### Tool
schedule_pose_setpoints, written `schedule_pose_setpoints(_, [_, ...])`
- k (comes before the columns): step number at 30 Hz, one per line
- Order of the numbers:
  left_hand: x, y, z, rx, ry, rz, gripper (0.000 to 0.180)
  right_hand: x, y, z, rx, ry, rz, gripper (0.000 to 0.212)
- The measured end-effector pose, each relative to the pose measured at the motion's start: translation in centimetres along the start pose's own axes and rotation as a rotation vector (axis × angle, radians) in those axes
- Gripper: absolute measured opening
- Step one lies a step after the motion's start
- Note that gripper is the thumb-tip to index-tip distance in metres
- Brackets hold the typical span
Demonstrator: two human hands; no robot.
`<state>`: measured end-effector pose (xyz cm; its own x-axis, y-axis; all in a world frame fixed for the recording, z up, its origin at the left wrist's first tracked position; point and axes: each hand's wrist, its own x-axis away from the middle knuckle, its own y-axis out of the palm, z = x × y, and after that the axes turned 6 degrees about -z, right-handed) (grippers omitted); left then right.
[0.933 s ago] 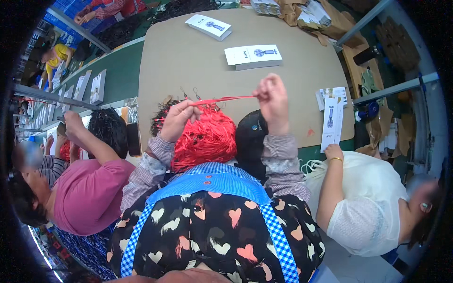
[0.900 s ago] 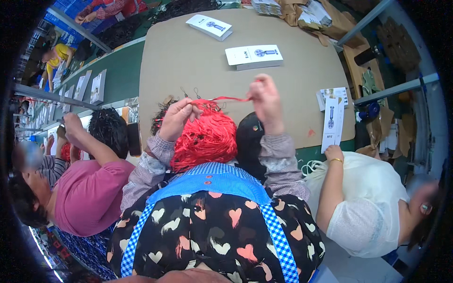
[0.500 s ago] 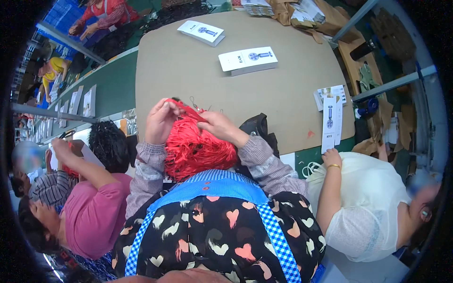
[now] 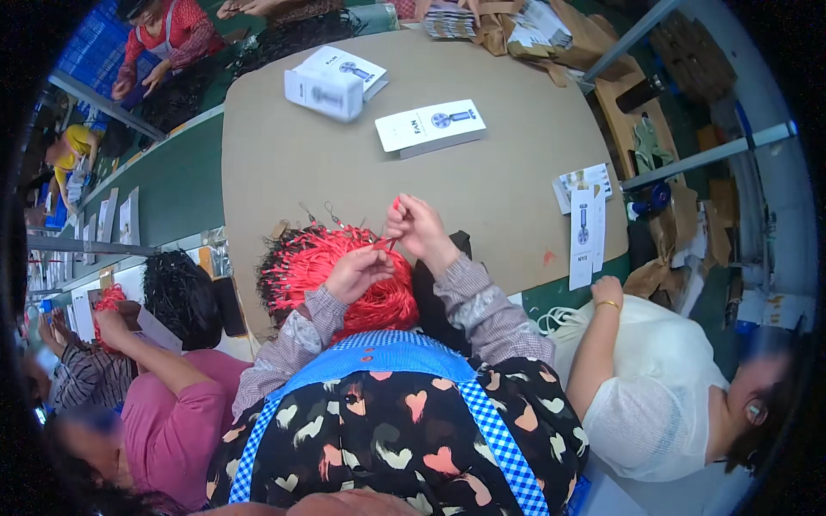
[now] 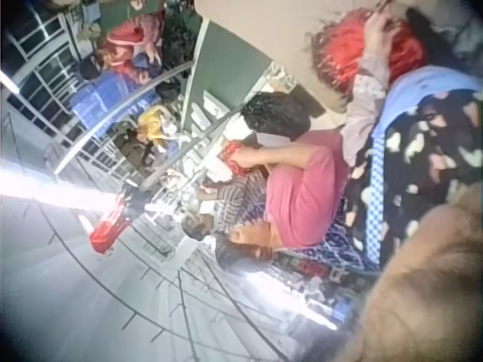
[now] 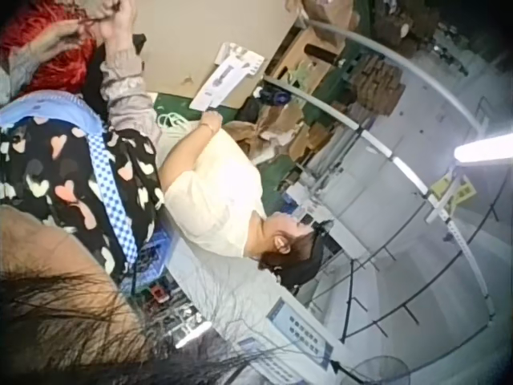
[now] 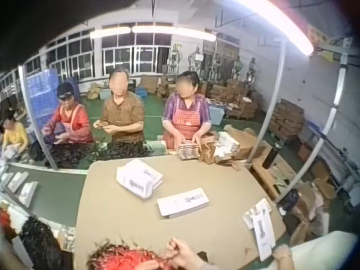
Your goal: The person packs lanyards into boxes by separating straps from a pile by hand, inserting them into cardboard packaging boxes, and closing the boxes.
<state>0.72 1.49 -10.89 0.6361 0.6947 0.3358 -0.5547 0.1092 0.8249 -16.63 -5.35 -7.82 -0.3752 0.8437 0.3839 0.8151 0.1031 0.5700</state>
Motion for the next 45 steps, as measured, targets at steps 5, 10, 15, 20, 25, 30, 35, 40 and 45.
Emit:
schedule_pose_setpoints(5, [0.4, -2.1, 0.1, -0.06, -0.002, 0.105, 0.022, -7.4, -3.2, 0.9, 0.839, -0.1, 0.048, 0.011])
schedule_pose_setpoints(10, [2.0, -4.0, 0.2, -0.022, 0.029, 0.176, 0.023, -12.6, -3.8, -0.1, 2.288, -0.271, -0.037, 0.038])
schedule_pose_setpoints(15, [2.5, -4.1, 0.1, 0.015, 0.047, 0.213, 0.019, -16.4, -5.1, -0.8, 2.551, -0.053, 0.012, 0.038])
schedule_pose_setpoints(20, [2.4, -4.3, -0.3, 0.022, 0.03, 0.212, 0.018, -16.5, -5.8, -2.6, 2.644, -0.011, 0.065, 0.016])
schedule_pose_setpoints(25, [2.5, -4.6, -0.2, -0.017, 0.055, 0.192, 0.018, -13.2, -4.5, -6.6, 2.555, -0.261, 0.021, 0.01])
schedule_pose_setpoints(30, [3.0, -4.2, 2.1, -0.181, 0.189, 0.251, 0.028, -5.7, 2.0, -12.1, 2.297, -0.643, -0.191, 0.01])
schedule_pose_setpoints(35, [4.5, -4.0, 5.0, -0.124, 0.391, 0.261, 0.055, 2.9, 8.1, -13.2, 1.706, -0.748, -0.38, 0.009])
schedule_pose_setpoints(40, [6.0, -4.8, 3.4, 0.091, 0.242, -0.171, 0.077, 6.8, 10.2, -12.0, 1.2, -0.592, -0.492, 0.003])
schedule_pose_setpoints(45, [8.8, -5.2, -0.2, 0.055, 0.176, -0.131, 0.072, 7.2, 11.1, -11.5, 0.884, -0.383, -0.465, 0.007])
